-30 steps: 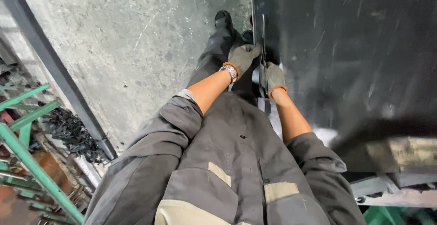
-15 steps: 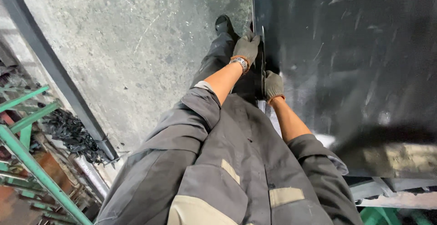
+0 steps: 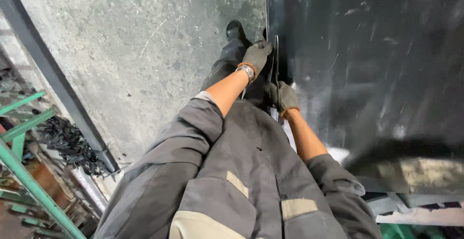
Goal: Cutting the edges of a large rubber sheet using scissors in a workshop environment.
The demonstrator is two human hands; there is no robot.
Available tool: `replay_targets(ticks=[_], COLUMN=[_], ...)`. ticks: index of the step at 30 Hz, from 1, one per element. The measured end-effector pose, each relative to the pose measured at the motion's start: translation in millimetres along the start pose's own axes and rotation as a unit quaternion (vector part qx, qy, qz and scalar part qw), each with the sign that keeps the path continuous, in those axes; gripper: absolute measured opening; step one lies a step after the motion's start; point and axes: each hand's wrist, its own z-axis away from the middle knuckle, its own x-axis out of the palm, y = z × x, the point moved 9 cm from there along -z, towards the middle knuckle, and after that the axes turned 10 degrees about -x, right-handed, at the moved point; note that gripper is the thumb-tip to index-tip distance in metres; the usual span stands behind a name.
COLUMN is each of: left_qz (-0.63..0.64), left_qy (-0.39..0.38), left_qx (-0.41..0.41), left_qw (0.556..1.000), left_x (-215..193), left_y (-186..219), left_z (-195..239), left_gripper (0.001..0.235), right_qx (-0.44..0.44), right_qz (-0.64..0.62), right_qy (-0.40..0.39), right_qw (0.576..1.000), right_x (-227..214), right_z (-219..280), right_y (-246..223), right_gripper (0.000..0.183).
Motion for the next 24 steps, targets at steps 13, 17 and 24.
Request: replay_targets(ticks=[13,17,24], left_qz=[-0.226,-0.036,-0.119], left_qy=[-0.047,0.023,0.102], left_qx=[0.023,0.031,0.016], left_qw=[0.973,0.999,0.988], left_x=[-6,-5,-19], left_y=[59,84,105], left_z=[37,6,9], left_gripper=[0.043,0.043,0.037], right_qx=[-0.025,-0.012,0.033], right_qz=[0.029,-0.044,-0.061], right_qy=[-0.01,0.004,0.025], right_qw=[0.999,0.999,0.997], right_x=[-46,-40,-35], right_z=[-52,-55,-52], right_y=[-57,-35,-37], right_gripper=[0.057,0.043,0.039])
